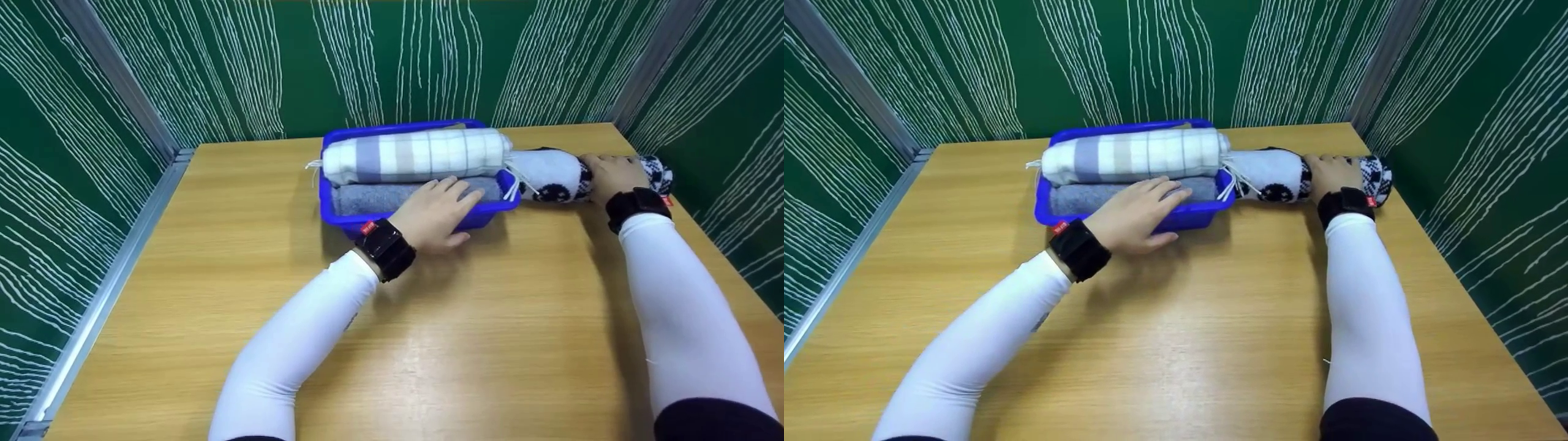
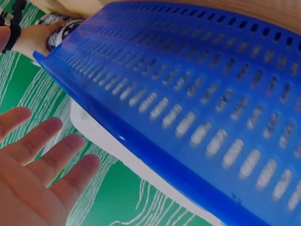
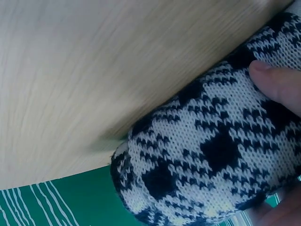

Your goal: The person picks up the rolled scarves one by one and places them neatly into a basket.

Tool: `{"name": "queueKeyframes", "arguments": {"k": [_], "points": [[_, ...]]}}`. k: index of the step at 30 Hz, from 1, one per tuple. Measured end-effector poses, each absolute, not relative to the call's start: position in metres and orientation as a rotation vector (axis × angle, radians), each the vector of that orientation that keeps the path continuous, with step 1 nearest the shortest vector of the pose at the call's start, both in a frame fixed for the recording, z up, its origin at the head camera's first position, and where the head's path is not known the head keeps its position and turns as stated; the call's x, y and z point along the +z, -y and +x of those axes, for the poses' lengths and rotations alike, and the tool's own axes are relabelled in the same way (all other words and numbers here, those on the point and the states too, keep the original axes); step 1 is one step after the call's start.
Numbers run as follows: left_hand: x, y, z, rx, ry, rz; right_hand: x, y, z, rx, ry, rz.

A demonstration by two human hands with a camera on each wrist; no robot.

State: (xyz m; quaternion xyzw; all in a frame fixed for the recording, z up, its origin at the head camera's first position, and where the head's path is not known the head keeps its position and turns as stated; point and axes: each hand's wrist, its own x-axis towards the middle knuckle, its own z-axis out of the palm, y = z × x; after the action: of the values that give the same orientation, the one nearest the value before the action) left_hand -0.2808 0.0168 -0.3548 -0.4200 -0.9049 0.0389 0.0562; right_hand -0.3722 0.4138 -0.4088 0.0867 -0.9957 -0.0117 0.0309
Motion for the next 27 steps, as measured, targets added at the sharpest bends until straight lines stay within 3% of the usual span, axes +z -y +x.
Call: {"name": "queueKeyframes", "arguments": {"k": [27], "points": [[-0.374, -0.066, -0.272, 0.005, 2.672, -1.224, -0.415, -0.425, -0.349, 0.022, 3.016, 0.334]]}}
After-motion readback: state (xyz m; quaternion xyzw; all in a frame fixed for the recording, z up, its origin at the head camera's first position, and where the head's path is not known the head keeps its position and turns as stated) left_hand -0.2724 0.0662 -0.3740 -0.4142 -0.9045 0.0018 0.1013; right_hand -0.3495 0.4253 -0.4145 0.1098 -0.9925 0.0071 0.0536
